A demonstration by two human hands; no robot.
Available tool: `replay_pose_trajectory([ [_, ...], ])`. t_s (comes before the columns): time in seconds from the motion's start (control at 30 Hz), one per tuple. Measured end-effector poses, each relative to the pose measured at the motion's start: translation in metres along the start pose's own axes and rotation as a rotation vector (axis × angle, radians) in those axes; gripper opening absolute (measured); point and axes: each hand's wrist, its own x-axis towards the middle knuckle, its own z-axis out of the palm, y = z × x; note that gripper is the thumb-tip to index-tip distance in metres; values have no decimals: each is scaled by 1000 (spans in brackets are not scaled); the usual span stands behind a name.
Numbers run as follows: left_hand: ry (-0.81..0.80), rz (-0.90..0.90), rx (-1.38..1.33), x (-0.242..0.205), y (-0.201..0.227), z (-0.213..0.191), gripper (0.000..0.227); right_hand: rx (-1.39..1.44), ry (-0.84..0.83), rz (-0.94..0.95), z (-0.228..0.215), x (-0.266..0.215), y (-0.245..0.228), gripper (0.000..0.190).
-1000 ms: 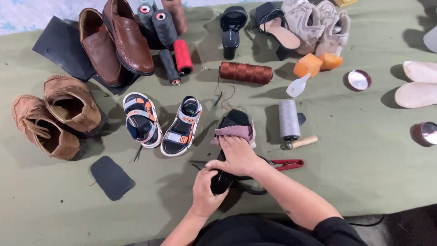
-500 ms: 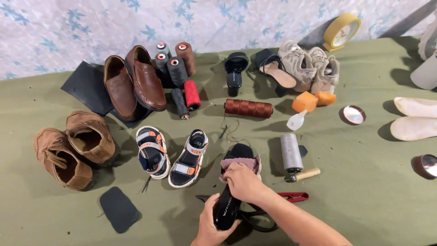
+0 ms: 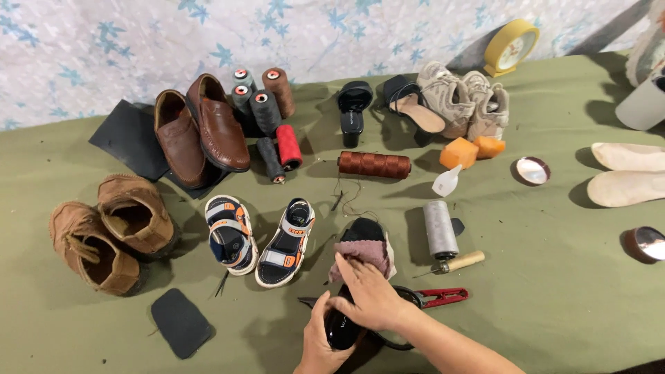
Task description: The person wipes a black high-heeled shoe with a cloth, then uses a red utility knife to scrape the sole of a child's sneaker. The person handles the shoes and tools on a table covered with various shoe repair supplies.
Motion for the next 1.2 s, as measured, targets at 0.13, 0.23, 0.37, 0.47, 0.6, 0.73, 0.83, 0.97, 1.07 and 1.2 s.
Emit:
replay_pose_trajectory([
  [0.13, -89, -80, 46, -7, -23, -1, 114, 94, -36, -43, -9, -31, -20, 79],
  [0.23, -158, -284, 139, -15, -42, 3, 126, 163, -9, -194, -8, -53, -30, 68],
  [0.37, -95, -88, 161, -22, -54, 7, 127, 162, 125, -360, -25, -52, -35, 33],
  [0.47, -50, -118, 129, -11, -17, 4, 131, 165, 193, -253, -16, -26, -9, 31],
  [0.6, -60, -274, 146, 3, 13, -1, 123, 104, 241, -66, 13, 20, 27, 33],
  [0.73, -18, -67, 138, 4, 19, -2, 119, 103, 172, 7, 21, 32, 28, 36],
  [0.83, -12, -31, 148, 4, 14, 1, 119, 135, 201, 88, 15, 26, 22, 36],
  [0.97, -27, 52, 107, 4, 17, 0, 112, 51, 4, 170, 2, 16, 6, 86],
  [1.07, -48, 34, 67, 2, 11, -3, 112, -13, 38, 89, 9, 5, 4, 88],
  [1.2, -66, 12, 86, -7, -13, -1, 118, 30, 72, -19, 9, -20, -3, 78],
])
